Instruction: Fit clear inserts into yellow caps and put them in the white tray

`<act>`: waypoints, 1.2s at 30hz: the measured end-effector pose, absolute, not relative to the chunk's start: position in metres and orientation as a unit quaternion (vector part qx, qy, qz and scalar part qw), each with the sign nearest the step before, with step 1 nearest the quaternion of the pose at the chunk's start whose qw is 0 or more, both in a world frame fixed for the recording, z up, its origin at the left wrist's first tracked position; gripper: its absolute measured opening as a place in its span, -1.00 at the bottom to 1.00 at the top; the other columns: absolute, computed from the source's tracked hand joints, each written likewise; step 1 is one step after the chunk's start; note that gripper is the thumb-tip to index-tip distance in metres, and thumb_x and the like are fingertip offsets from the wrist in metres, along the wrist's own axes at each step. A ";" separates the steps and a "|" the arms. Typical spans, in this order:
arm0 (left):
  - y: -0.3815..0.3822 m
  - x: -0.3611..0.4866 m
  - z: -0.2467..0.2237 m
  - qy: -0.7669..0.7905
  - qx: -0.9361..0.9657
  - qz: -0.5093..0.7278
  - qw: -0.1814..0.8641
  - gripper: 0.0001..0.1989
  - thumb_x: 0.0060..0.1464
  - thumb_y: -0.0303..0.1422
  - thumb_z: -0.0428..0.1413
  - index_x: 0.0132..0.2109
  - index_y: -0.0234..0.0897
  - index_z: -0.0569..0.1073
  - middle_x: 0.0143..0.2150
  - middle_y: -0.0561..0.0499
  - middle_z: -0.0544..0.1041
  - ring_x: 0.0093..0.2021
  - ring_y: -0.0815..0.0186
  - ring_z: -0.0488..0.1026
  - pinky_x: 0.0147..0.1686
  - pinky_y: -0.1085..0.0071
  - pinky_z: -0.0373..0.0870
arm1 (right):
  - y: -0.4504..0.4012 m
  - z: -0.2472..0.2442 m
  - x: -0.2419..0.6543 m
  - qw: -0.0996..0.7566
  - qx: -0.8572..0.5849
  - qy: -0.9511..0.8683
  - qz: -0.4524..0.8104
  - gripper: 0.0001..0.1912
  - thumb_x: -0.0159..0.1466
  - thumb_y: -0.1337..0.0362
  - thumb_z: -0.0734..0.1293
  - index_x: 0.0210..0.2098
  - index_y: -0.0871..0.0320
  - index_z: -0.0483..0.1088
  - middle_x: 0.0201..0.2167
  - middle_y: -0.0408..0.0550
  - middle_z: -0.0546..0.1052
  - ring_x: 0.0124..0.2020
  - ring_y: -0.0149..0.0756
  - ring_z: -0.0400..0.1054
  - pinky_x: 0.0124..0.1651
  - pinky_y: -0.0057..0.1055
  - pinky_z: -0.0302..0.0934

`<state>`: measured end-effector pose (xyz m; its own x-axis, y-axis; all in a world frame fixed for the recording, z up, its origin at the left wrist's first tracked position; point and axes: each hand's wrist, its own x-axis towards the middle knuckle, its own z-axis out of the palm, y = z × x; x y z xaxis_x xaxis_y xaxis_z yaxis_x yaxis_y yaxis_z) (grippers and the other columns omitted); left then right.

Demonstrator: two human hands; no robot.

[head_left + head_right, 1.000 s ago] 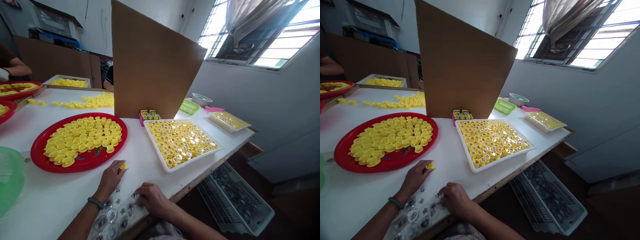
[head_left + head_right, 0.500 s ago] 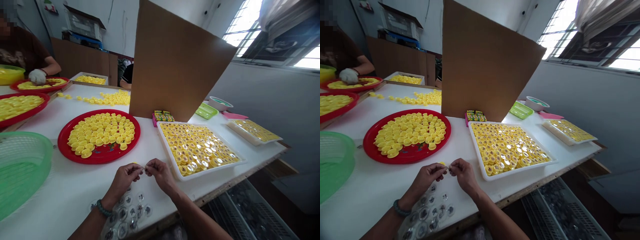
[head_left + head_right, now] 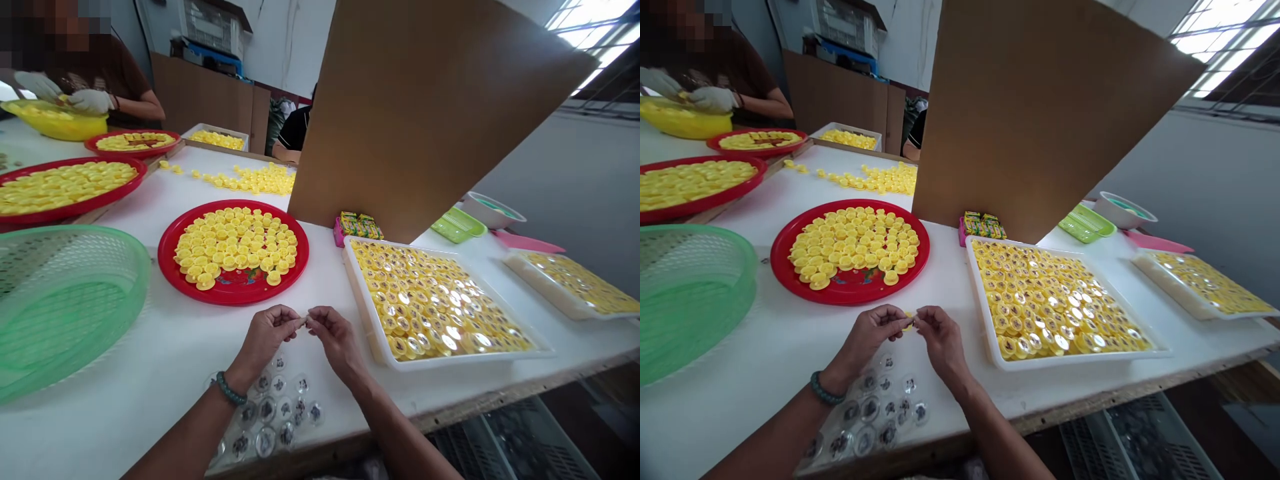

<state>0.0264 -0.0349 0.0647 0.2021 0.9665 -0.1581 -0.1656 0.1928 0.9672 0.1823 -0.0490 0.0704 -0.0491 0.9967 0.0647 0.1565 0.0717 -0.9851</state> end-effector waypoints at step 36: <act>-0.014 0.022 0.019 0.517 0.524 0.372 0.565 -0.72 -0.03 -0.24 0.07 -0.19 -0.29 0.51 -0.43 -0.04 0.53 -0.46 0.28 0.44 -0.40 0.38 0.39 | -0.020 0.045 0.186 0.224 -0.526 -0.797 0.193 -0.83 0.18 0.33 0.32 -0.22 0.15 0.44 -0.41 -0.09 0.43 -0.45 -0.40 0.28 -0.35 -0.50 0.12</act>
<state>0.0216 -0.0141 0.0188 0.1878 0.9627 -0.1946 0.1213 0.1739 0.9773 0.1860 -0.0198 0.0446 -0.3454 0.9257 0.1543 0.7522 0.3714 -0.5442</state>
